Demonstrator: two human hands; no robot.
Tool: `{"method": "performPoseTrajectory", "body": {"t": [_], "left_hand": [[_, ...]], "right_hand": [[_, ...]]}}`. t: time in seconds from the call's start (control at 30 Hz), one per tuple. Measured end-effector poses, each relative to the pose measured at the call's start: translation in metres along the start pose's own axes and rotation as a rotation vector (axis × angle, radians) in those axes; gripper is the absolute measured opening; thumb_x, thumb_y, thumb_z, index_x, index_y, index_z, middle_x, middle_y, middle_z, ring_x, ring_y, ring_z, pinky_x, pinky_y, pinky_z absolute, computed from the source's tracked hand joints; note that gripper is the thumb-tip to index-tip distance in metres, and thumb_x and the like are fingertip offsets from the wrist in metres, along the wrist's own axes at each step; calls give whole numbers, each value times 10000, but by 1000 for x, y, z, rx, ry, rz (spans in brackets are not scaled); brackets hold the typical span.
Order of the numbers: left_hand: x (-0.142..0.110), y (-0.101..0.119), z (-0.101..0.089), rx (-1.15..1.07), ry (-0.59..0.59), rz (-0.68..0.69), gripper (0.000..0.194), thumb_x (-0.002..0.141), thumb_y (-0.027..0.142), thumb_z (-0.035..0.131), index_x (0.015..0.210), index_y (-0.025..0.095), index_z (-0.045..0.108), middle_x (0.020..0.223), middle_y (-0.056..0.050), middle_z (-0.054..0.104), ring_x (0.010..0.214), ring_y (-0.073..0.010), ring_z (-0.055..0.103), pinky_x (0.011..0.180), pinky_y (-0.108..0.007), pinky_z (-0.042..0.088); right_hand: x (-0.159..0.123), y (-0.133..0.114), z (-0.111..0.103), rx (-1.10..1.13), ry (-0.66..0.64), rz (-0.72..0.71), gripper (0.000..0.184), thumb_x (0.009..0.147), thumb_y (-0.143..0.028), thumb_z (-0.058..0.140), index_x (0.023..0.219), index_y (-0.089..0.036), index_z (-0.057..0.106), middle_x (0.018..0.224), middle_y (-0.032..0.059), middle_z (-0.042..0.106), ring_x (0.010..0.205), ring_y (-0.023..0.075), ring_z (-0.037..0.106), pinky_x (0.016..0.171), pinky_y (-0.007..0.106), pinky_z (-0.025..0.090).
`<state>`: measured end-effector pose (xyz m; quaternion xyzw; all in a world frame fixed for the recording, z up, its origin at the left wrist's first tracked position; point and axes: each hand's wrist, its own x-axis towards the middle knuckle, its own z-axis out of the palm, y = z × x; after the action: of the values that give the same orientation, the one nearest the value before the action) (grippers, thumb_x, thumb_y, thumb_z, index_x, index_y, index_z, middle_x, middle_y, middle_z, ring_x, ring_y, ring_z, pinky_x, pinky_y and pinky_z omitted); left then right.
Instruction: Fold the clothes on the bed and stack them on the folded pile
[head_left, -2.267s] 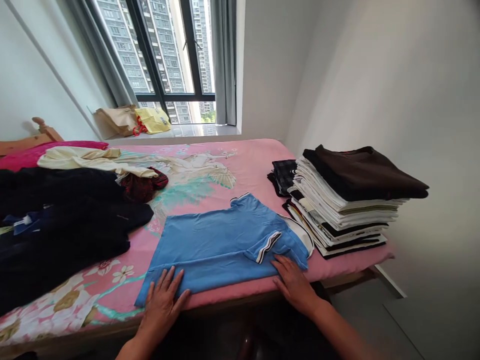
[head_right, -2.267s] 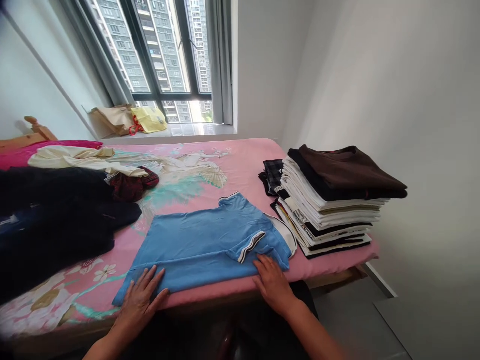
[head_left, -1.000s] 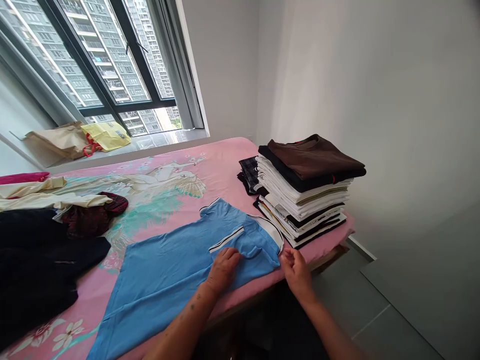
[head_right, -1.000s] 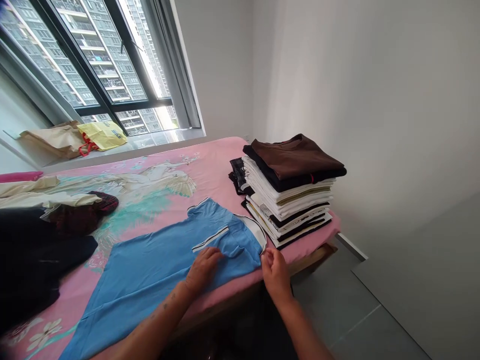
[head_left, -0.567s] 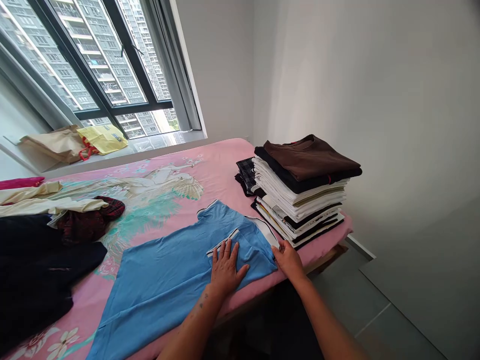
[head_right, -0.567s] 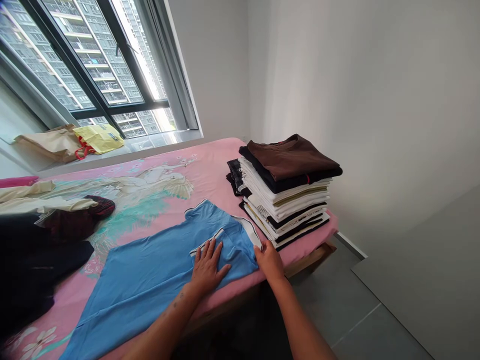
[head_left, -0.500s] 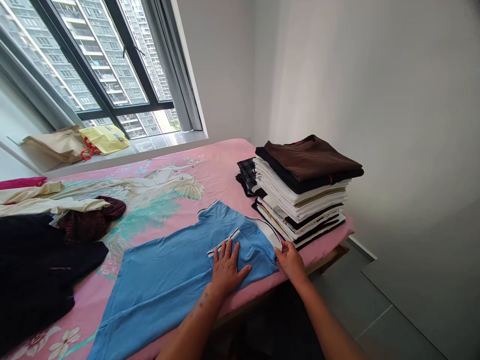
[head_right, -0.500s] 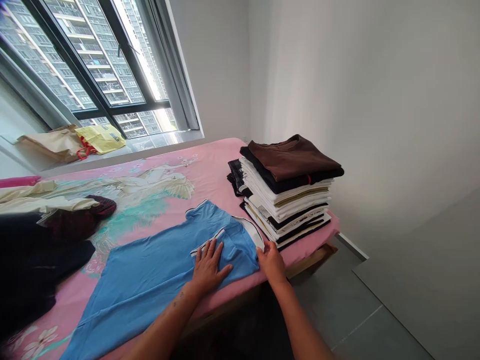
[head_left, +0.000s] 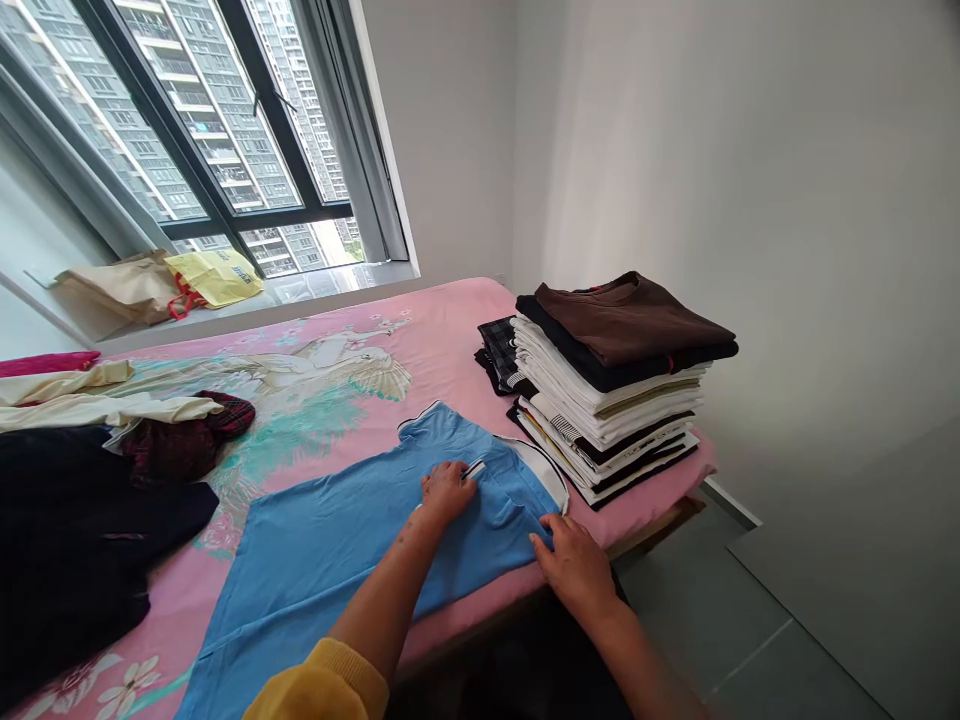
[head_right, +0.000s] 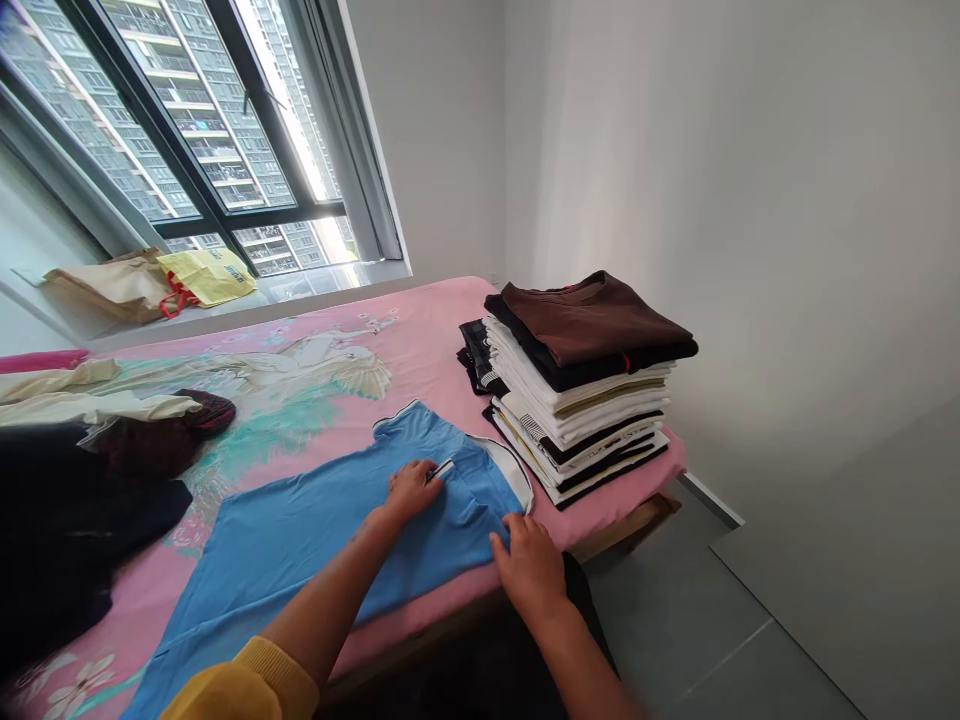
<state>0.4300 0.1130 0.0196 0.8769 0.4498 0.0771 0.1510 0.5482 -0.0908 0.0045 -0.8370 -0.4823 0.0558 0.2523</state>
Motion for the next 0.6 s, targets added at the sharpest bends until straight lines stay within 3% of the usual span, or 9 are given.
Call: {"method": "performPoseTrajectory", "body": {"t": [0.1, 0.23, 0.4, 0.6], "left_hand": [[3, -4, -7, -26, -33, 65, 137, 769, 251, 492, 853, 194, 585, 876, -46, 641, 857, -200, 578, 751, -311, 402], [-2, -6, -16, -62, -30, 150, 153, 838, 241, 405, 944, 214, 512, 830, -2, 625, 758, -142, 576, 684, -245, 401], [-9, -10, -13, -29, -8, 122, 215, 906, 335, 334, 1027, 241, 485, 956, -26, 641, 845, -182, 604, 700, -271, 398], [-7, -16, -11, 38, -56, 22, 399, 875, 498, 374, 1163, 233, 456, 1115, -75, 635, 944, -250, 611, 731, -318, 411]], "right_hand": [[1, 3, -6, -4, -154, 88, 240, 868, -369, 441, 987, -232, 598, 822, 57, 697, 774, 236, 654, 640, 305, 421], [3, 6, -10, 57, -230, 86, 248, 882, -377, 416, 885, -231, 617, 820, 50, 705, 780, 235, 659, 608, 285, 379], [0, 17, -6, 52, -216, 144, 332, 904, -434, 359, 761, -236, 584, 696, 28, 679, 682, 213, 641, 551, 268, 319], [-2, 26, 1, 56, -190, 196, 322, 892, -464, 388, 742, -235, 558, 686, 8, 669, 681, 193, 627, 561, 254, 305]]}}
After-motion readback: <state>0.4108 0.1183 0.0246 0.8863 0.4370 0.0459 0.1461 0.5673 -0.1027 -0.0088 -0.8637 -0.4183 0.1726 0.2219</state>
